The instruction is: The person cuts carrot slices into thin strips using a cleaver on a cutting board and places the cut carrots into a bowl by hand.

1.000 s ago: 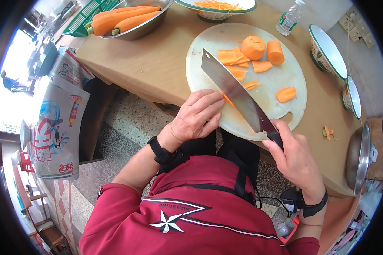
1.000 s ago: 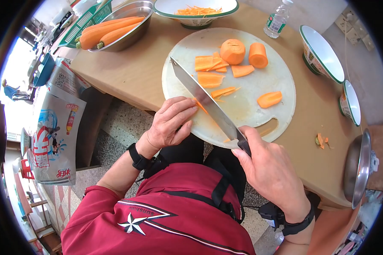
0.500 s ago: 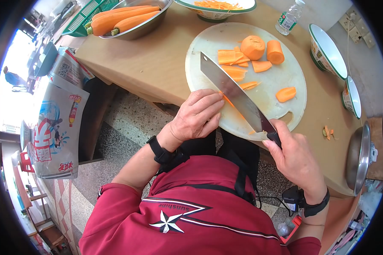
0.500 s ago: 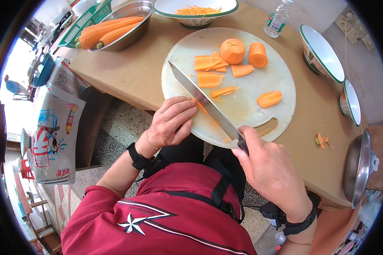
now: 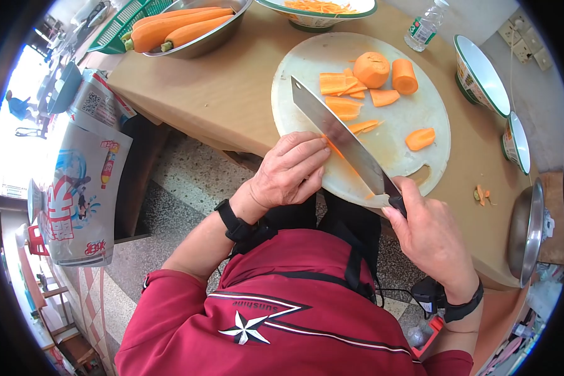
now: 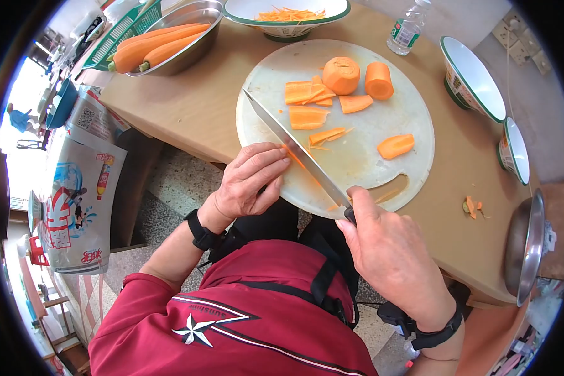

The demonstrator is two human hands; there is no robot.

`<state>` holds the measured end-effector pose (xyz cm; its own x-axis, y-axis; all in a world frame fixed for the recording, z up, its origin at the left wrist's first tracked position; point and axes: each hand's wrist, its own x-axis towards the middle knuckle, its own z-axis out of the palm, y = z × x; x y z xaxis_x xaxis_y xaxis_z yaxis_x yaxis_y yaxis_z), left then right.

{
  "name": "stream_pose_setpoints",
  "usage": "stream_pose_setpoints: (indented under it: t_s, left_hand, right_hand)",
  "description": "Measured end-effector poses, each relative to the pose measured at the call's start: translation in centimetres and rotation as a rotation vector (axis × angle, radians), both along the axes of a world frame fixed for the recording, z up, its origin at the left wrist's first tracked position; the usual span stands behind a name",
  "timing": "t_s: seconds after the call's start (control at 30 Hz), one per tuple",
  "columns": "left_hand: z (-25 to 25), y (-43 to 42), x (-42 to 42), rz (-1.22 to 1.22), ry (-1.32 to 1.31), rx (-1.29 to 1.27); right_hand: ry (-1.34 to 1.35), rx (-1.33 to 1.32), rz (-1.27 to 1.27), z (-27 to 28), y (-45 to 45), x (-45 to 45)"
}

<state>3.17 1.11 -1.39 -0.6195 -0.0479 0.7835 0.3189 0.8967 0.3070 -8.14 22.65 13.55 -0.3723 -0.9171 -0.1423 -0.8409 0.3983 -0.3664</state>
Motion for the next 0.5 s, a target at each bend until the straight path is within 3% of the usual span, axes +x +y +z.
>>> stream_pose_setpoints:
  t_s: [0.37, 0.5]
  left_hand:
    - [0.0, -0.1, 0.0, -0.011, 0.006, 0.012]
    - [0.0, 0.0, 0.0, -0.005, 0.006, 0.021]
  right_hand:
    - [0.026, 0.001, 0.004, -0.6, -2.2, -0.2]
    - [0.029, -0.127, 0.053, -2.7, -6.0, -1.0]
